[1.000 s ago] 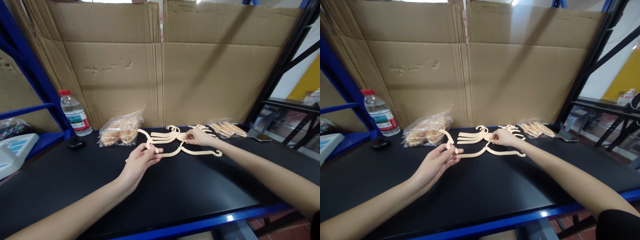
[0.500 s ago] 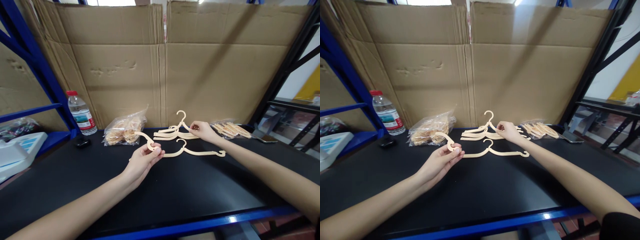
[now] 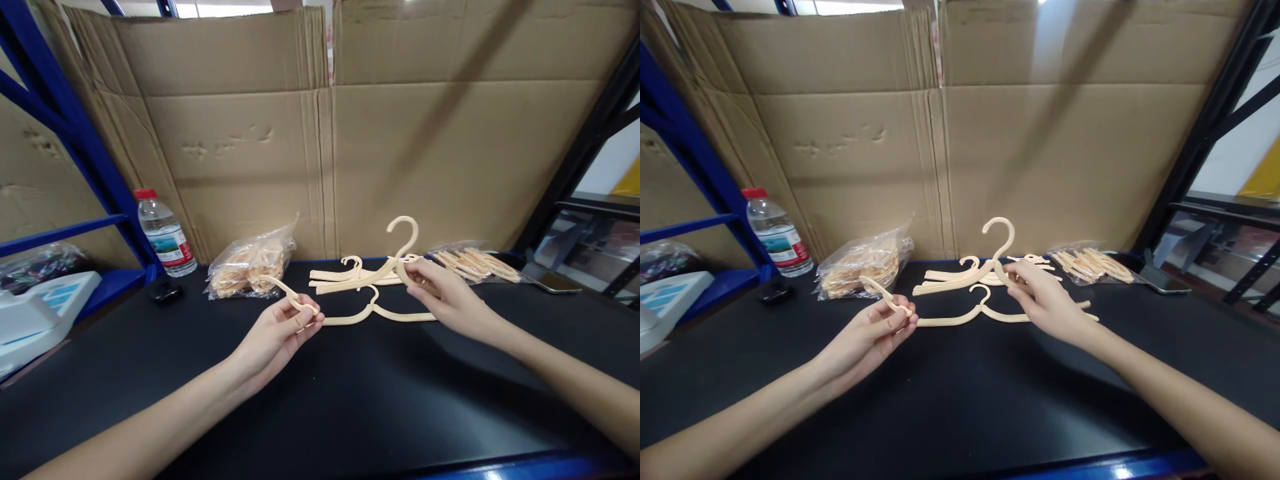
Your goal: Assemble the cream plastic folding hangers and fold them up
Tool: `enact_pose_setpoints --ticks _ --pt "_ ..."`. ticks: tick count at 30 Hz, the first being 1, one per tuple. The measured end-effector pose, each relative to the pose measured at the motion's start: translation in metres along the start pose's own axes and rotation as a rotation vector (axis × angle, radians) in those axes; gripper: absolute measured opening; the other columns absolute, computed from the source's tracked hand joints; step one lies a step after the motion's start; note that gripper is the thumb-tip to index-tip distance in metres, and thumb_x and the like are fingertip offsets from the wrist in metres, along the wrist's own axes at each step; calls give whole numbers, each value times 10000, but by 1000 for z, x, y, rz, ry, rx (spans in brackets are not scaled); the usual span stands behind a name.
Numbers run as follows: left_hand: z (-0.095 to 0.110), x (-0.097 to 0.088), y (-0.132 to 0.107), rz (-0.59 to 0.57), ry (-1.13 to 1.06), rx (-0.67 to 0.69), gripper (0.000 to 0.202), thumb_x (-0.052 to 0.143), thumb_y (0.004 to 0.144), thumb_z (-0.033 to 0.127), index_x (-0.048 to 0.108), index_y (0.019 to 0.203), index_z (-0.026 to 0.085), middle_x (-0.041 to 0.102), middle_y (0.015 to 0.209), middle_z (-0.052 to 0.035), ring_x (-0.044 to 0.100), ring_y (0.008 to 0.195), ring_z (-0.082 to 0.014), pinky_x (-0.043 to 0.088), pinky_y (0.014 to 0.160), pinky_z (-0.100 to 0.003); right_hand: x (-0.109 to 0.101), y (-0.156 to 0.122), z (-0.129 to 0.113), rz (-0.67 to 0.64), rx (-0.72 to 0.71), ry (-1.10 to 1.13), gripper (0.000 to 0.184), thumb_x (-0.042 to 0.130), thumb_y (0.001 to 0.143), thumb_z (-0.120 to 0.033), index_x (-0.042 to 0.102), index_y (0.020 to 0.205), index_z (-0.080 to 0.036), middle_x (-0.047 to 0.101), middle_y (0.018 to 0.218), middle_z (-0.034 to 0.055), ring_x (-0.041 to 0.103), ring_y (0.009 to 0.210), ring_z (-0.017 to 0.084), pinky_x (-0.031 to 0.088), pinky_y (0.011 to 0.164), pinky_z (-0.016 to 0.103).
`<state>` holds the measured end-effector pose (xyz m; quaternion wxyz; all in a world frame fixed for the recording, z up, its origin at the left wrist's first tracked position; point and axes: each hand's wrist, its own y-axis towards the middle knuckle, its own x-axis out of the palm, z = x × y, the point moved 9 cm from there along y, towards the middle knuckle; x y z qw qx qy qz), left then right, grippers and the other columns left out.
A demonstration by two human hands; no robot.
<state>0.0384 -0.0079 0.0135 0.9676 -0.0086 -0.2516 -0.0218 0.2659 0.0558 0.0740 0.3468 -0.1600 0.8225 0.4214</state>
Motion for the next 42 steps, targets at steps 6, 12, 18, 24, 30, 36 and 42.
enact_pose_setpoints --ticks 6,12,18,24,30,36,42 --pt "0 5 0 -112 32 -31 152 766 752 204 631 793 148 560 806 -8 549 793 -101 517 754 -213 -1 -18 -4 2 40 47 72 455 943 -271 508 955 -223 551 848 18 527 726 160 421 638 264" --pt "-4 13 -3 -190 -12 -68 167 772 736 183 611 777 164 511 1033 -14 521 971 -159 494 863 -320 -13 -16 -16 70 -46 -53 192 436 949 -229 454 758 -212 466 633 -26 435 546 126 350 517 237" --pt "-6 18 -4 -234 -36 -93 160 756 753 180 599 771 154 527 1137 -37 546 988 -179 485 907 -371 -11 -23 -22 53 -114 -52 118 448 933 -198 510 834 -213 543 670 -8 509 568 137 393 525 248" --pt "-9 22 -5 -246 -20 -120 152 731 780 188 584 765 150 583 1033 -44 589 898 -154 525 814 -300 -9 -24 -25 57 -157 -61 108 484 908 -188 576 884 -236 629 708 10 601 598 168 457 533 271" --pt "-10 24 -9 -242 -33 -136 174 757 751 181 589 782 150 588 964 -33 613 850 -143 523 806 -274 -9 -27 -33 105 -202 -111 166 497 901 -174 623 974 -253 722 911 23 678 683 172 527 587 263" --pt "-14 18 -9 -198 -33 -130 117 728 771 143 613 787 129 609 920 -49 610 779 -125 507 762 -238 -7 -29 -44 143 -296 -158 157 513 890 -136 615 944 -242 729 933 45 703 759 200 565 620 283" --pt "-13 11 -15 -87 -11 -95 144 766 716 135 625 740 120 618 845 -37 582 704 -108 472 715 -213 -1 -36 -53 145 -337 -82 330 530 852 -51 588 1097 -265 715 1007 31 694 874 222 579 758 331"
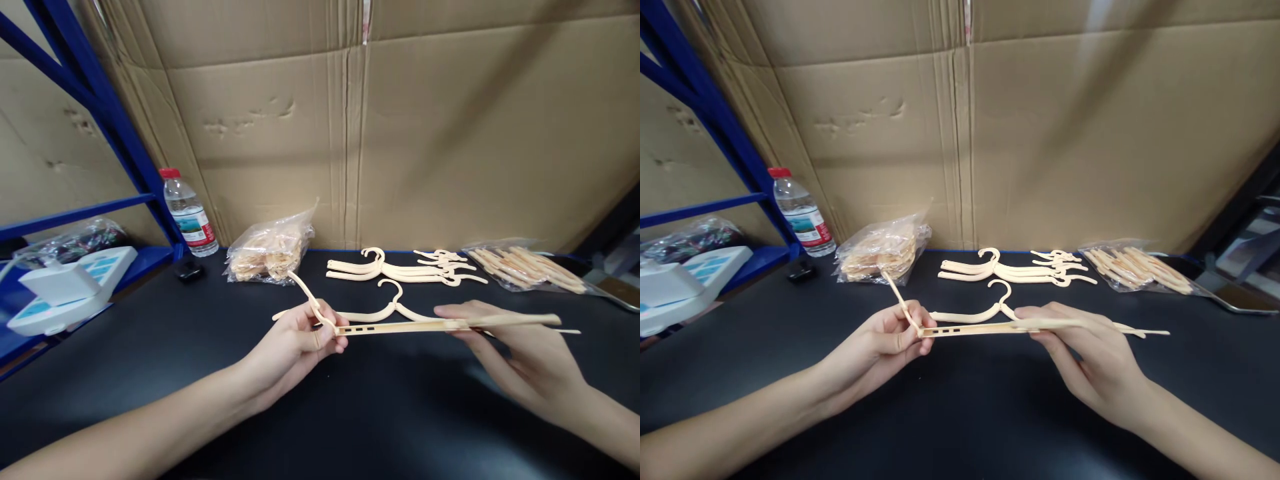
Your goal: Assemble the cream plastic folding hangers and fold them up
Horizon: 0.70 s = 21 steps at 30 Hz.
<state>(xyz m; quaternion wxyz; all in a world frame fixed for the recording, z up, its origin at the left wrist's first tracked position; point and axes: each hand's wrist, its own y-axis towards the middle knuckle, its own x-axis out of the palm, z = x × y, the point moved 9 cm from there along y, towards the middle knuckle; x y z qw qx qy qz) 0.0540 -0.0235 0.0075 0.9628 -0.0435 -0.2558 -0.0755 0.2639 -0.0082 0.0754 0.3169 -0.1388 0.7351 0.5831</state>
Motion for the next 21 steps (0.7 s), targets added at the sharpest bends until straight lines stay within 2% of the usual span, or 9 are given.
enact_pose_setpoints --ticks 5,9,13,17,21 --pt "2 -5 -4 88 12 13 155 764 697 118 611 720 132 634 851 -35 580 695 -114 466 725 -237 5 -4 -1 -35 16 33 411 519 842 -34 553 1164 -287 705 1027 31 690 872 225 581 726 350" --pt "1 -5 -4 96 10 -13 154 755 701 113 603 726 130 635 878 -50 598 726 -134 468 774 -276 2 -4 3 13 33 -38 284 528 860 -104 591 1067 -288 719 994 36 698 859 248 585 728 375" --pt "4 -2 -5 77 16 -11 162 751 710 132 590 733 132 630 871 -53 601 735 -150 467 769 -289 0 -5 8 45 70 -105 185 528 867 -179 621 966 -305 738 861 16 711 753 261 588 598 378" --pt "4 -1 -7 77 36 -4 198 768 673 128 573 707 134 622 815 -37 576 688 -127 451 706 -246 1 -6 5 37 64 -57 240 534 864 -140 610 1040 -285 726 972 25 700 855 247 584 762 383" --pt "5 -2 -7 108 55 15 228 777 637 124 556 691 140 614 786 -23 555 654 -112 433 656 -221 4 -5 0 9 51 19 334 527 846 -78 591 1104 -280 715 1007 19 697 859 213 583 758 330"
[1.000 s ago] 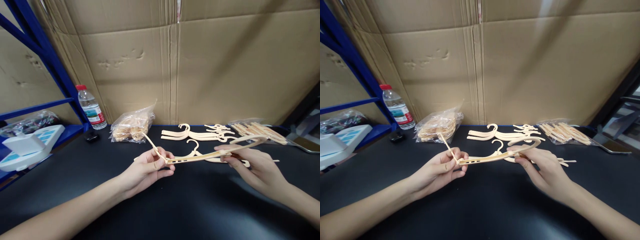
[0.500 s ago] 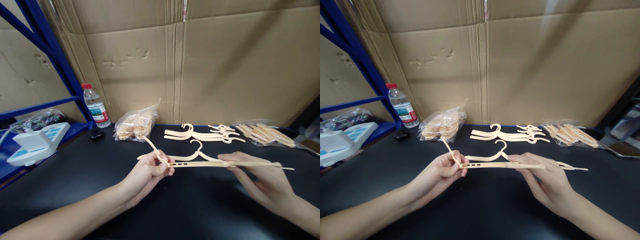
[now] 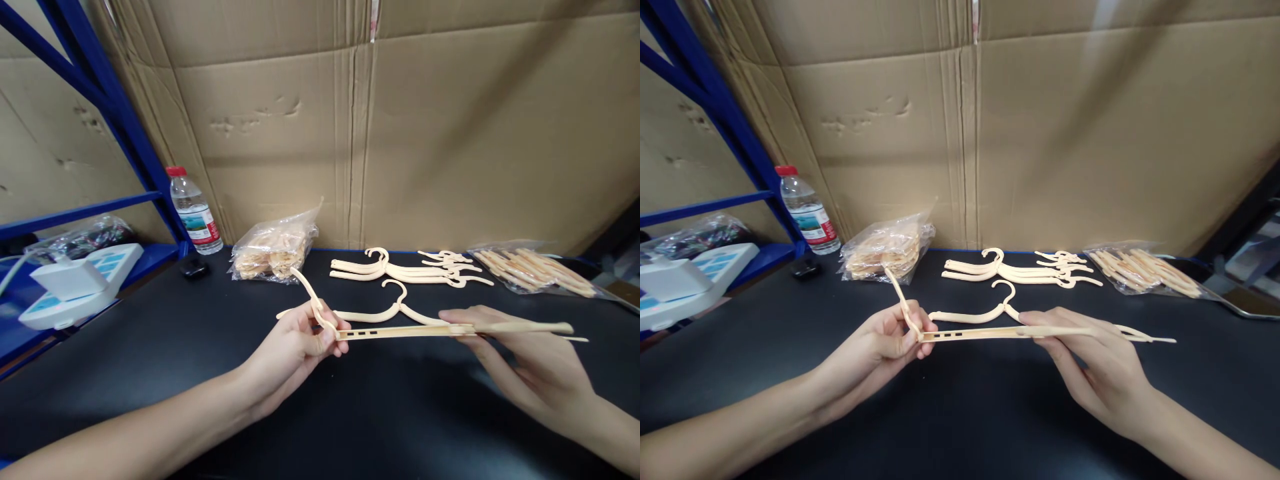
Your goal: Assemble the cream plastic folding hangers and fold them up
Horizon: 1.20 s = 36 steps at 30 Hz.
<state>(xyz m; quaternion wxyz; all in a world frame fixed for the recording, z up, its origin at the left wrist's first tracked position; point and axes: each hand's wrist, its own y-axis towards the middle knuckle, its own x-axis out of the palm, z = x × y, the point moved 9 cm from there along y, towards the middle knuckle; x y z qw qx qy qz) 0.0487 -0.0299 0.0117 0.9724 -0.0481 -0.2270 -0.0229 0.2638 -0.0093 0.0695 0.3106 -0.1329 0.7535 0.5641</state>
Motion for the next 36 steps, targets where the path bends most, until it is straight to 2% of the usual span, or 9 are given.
enact_pose_setpoints --ticks 7,17,21,24,29,33,36 --pt "6 -3 0 43 20 78 235 744 633 77 525 669 152 597 706 -1 523 595 -98 405 583 -199 2 -2 -7 -8 -18 20 393 535 831 -55 583 1147 -284 718 1008 10 698 866 208 579 742 307" --pt "7 -5 1 34 29 133 190 678 718 41 530 692 157 618 738 5 546 637 -94 439 628 -189 0 1 -9 8 39 -81 141 530 898 -183 594 1003 -252 729 949 47 704 811 207 557 606 276" --pt "11 -6 1 47 39 158 180 679 725 43 541 680 150 639 745 -5 559 628 -88 453 610 -169 -1 -3 -5 37 108 -48 138 546 898 -211 584 1024 -255 719 910 38 695 785 199 554 642 275" --pt "13 -7 2 43 42 175 181 693 725 61 543 667 144 654 758 -16 571 626 -83 469 607 -159 1 -5 1 25 179 4 115 565 892 -233 586 1003 -251 708 888 29 679 696 170 543 599 249" --pt "8 -8 2 76 0 122 198 728 700 51 550 687 136 688 849 -40 627 686 -86 519 686 -160 6 -3 14 5 355 223 101 542 908 -261 571 1005 -251 653 803 6 628 629 125 526 571 192" --pt "5 -7 0 115 -42 82 203 693 749 25 533 683 133 694 912 -50 645 719 -78 535 716 -156 10 -5 24 26 505 334 118 550 910 -299 581 1006 -238 643 774 10 581 592 109 503 534 167" --pt "5 -5 -1 99 -66 76 202 676 781 39 527 684 137 672 821 -23 643 714 -81 540 710 -157 11 -7 29 64 550 371 143 560 906 -314 583 1017 -227 631 727 6 549 551 103 488 504 169"
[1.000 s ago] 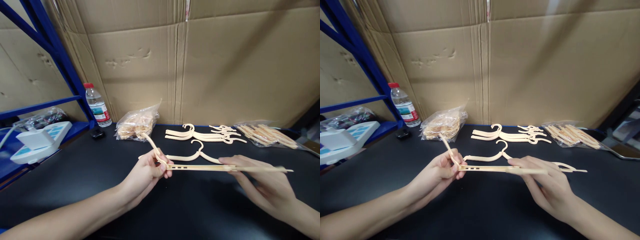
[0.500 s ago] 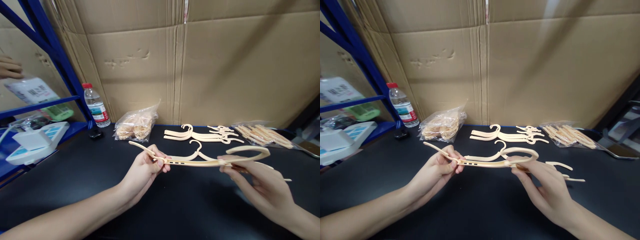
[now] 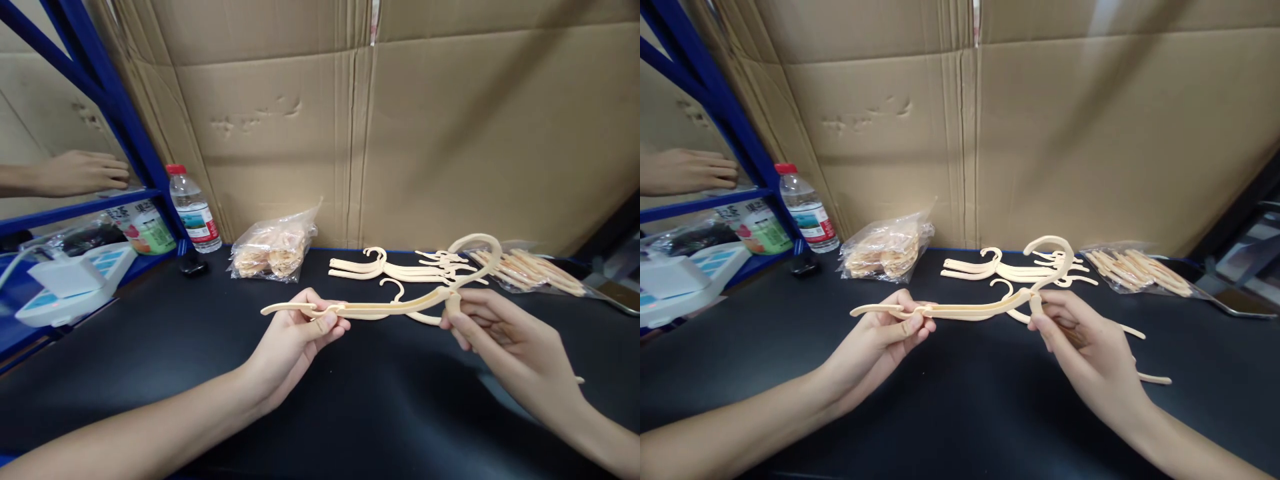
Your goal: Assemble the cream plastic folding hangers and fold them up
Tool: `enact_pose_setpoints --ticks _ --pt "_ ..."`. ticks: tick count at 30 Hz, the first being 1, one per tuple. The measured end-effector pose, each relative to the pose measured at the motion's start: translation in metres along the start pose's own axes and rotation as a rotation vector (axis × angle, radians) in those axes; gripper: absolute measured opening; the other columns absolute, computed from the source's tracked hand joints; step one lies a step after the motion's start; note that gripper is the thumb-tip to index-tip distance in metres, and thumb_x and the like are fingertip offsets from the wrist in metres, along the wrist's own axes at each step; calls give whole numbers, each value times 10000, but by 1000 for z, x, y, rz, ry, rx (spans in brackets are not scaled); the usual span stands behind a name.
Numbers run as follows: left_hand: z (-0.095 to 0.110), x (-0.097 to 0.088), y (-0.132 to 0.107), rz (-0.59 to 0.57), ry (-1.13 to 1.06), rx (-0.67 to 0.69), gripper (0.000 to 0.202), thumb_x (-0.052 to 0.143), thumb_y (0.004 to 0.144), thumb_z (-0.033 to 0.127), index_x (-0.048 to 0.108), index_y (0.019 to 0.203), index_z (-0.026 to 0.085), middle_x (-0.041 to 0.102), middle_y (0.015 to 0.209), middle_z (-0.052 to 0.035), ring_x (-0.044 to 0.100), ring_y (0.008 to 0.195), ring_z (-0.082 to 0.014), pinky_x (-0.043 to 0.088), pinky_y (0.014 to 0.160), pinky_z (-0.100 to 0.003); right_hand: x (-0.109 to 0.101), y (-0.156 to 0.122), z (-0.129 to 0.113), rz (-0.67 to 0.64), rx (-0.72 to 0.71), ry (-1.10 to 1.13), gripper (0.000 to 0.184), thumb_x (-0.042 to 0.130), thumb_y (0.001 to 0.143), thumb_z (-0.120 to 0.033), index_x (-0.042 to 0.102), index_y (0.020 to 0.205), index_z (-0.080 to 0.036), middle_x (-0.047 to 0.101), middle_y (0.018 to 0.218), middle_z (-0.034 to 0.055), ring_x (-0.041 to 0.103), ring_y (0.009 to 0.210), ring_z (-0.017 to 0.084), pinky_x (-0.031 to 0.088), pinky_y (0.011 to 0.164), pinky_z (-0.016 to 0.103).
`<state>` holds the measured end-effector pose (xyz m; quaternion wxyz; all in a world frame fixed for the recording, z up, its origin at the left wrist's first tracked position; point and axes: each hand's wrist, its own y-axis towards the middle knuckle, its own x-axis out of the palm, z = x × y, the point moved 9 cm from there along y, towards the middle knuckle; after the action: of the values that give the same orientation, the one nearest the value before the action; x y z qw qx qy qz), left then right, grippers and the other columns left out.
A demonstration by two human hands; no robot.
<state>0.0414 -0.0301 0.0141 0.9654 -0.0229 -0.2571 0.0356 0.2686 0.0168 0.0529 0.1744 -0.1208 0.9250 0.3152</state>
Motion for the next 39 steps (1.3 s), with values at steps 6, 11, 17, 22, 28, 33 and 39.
enact_pose_setpoints --ticks 6,11,17,22,28,33,39 --pt "-12 -3 -3 35 40 -105 99 640 834 110 569 768 134 656 857 -38 641 712 -90 543 710 -181 -7 2 11 67 19 -77 205 570 895 -333 589 1060 -213 585 654 -8 580 571 121 510 551 198" --pt "-57 23 -34 -192 141 -468 106 639 828 208 570 830 129 660 897 -64 655 683 -114 537 668 -227 -9 9 17 90 17 -89 234 576 882 -342 607 1065 -200 624 751 15 594 597 120 518 557 201" --pt "-27 71 -61 -687 1043 163 125 546 861 145 648 932 144 664 1060 -119 609 1027 -218 491 921 -324 6 11 24 -47 -8 -271 204 538 901 -342 626 1042 -224 630 841 28 608 711 149 519 626 238" --pt "-20 67 -57 -661 1620 553 444 506 869 140 489 1313 152 439 1435 -116 294 1373 -287 277 1127 -497 23 8 35 -204 -3 -311 195 500 918 -323 619 1035 -221 603 855 39 606 735 161 521 645 267" --pt "-31 47 -44 -557 1786 471 552 447 937 371 315 1441 188 310 1513 -100 263 1391 -302 272 1108 -565 34 8 35 -291 -98 -395 170 462 934 -250 618 992 -216 578 809 30 581 786 185 500 712 321" --pt "-27 50 -41 -524 1795 498 522 445 934 405 372 1415 214 364 1488 -88 333 1358 -304 333 1086 -538 36 7 35 -301 -129 -392 215 444 933 -209 611 1068 -211 594 980 73 580 921 199 521 821 355" --pt "-28 42 -31 -449 1878 547 596 436 940 432 246 1469 234 310 1513 -73 274 1385 -310 276 1100 -560 36 0 45 -327 -125 -708 408 428 941 -300 489 1311 -139 518 1319 159 468 1228 298 426 989 525"
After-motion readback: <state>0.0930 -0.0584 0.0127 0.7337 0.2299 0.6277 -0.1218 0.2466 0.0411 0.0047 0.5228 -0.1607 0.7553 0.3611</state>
